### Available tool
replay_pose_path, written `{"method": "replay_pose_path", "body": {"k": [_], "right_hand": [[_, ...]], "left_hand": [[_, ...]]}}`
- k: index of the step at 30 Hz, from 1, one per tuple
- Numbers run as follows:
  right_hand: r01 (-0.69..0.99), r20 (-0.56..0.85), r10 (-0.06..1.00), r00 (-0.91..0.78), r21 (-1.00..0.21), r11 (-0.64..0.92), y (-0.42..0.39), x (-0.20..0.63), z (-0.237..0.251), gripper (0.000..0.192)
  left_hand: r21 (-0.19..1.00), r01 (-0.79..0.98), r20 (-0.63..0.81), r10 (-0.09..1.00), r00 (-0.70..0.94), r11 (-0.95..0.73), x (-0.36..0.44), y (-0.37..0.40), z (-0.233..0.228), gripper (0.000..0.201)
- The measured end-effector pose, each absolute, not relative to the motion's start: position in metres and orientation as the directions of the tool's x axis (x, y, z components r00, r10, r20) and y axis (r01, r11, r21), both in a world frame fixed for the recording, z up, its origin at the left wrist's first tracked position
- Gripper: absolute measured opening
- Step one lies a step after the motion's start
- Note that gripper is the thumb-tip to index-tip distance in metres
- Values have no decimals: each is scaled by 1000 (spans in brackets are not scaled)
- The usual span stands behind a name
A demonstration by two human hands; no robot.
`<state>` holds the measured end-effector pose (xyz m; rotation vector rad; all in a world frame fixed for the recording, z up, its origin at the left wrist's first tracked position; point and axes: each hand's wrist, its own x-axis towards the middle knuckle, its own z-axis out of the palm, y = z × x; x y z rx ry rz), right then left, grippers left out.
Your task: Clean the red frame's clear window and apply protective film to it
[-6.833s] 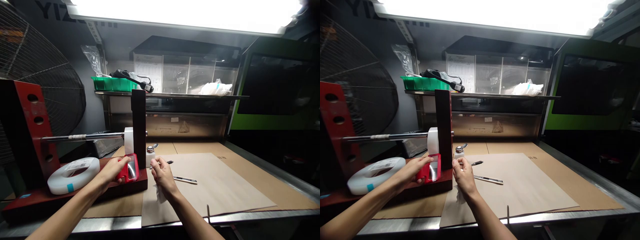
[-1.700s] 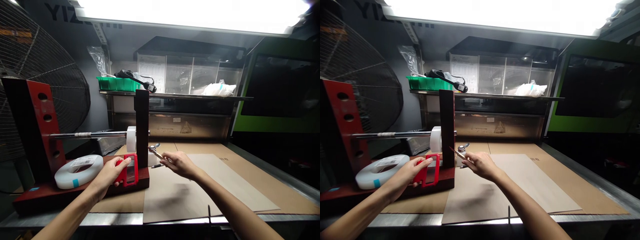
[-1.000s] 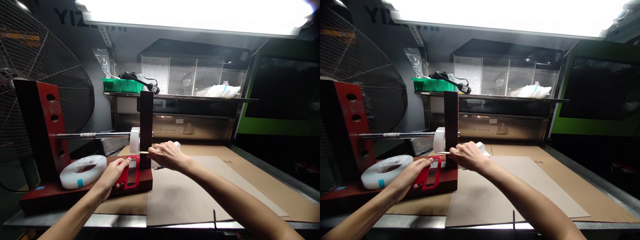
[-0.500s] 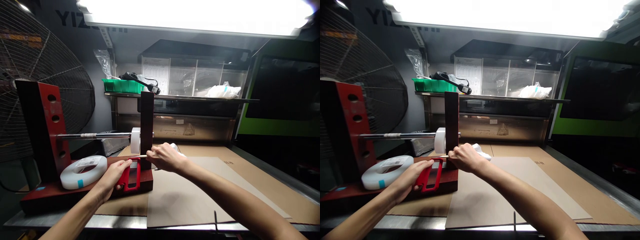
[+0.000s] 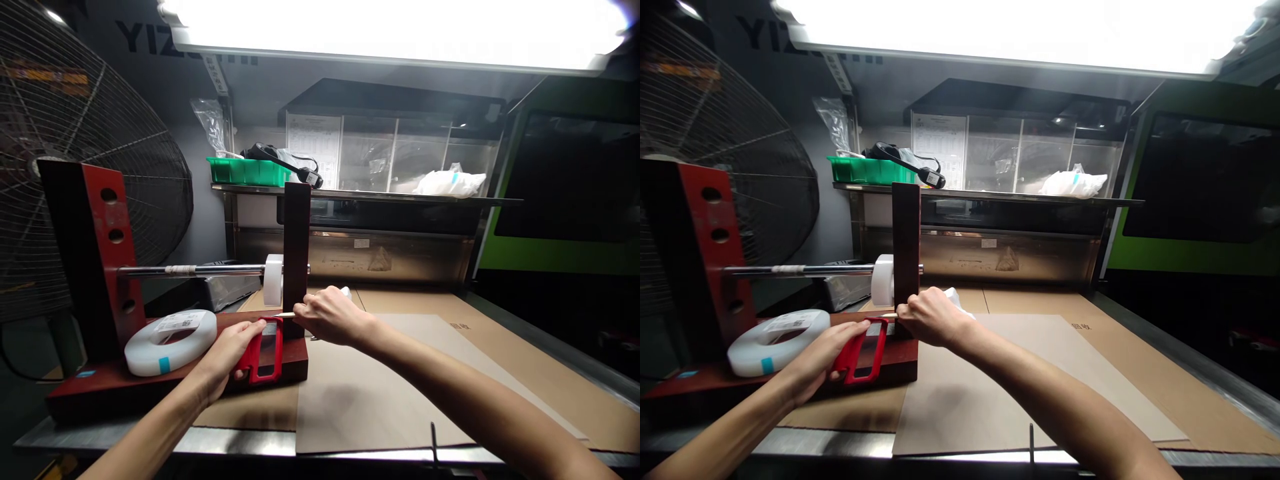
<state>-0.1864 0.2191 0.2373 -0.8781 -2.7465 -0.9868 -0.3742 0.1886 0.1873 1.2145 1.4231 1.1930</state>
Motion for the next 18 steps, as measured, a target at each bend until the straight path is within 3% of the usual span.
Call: {"method": "replay_pose_path", "body": {"k": [9, 18], "right_hand": [[542, 230, 506, -831, 540, 644, 221, -196, 239, 21], [731, 248, 702, -667, 400, 553, 226, -138, 200, 28]], "left_hand": [[988, 136, -60, 989, -133, 79, -374, 189, 187, 44], [970, 197, -115, 982, -148, 143, -386, 180, 174, 42]]}}
